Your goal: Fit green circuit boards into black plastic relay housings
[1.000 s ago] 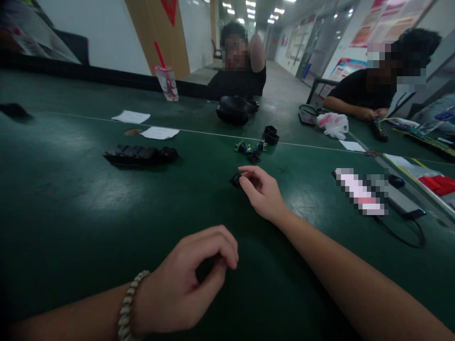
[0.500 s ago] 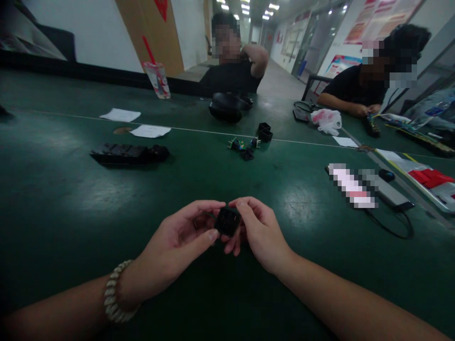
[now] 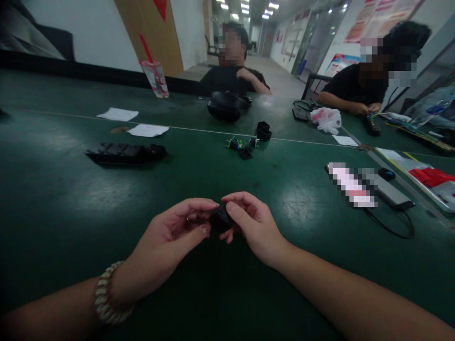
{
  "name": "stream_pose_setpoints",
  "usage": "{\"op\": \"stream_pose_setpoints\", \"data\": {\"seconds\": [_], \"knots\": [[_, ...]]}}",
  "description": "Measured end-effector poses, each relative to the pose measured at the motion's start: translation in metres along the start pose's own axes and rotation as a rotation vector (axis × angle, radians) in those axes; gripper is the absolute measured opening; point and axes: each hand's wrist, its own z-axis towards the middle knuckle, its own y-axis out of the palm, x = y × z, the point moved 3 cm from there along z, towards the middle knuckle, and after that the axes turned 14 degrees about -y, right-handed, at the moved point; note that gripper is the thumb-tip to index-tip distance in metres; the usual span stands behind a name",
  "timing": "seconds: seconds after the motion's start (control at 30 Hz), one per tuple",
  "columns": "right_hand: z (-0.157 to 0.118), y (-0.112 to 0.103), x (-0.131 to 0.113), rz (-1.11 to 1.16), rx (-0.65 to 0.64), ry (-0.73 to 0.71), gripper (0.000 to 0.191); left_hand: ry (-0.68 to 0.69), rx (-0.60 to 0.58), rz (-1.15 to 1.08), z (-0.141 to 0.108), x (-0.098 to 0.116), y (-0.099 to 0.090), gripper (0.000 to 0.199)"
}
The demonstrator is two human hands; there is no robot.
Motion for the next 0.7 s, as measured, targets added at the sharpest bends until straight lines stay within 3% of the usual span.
{"op": "stream_pose_setpoints", "data": {"seconds": [0.13, 0.3, 0.5, 0.7], "knots": [[0.02, -0.025, -0.01, -0.359, 0.082, -0.223, 0.039, -0.04, 0.079, 0.108, 0.001, -0.001, -0.004, 0.024], [0.06, -0.073, -0.03, -1.02, 0.122, -0.48, 0.039, 0.003, -0.026, 0.229, -0.001, -0.004, -0.001, 0.013], [0.117, -0.117, -0.037, -1.236, 0.298, -0.563, 0.027, 0.021, -0.058, 0.264, -0.002, -0.004, 0.0, 0.011], [0.144, -0.119, -0.036, -1.359, 0.242, -0.633, 0.035, 0.013, -0.064, 0.284, 0.001, -0.005, -0.001, 0.011]]}}
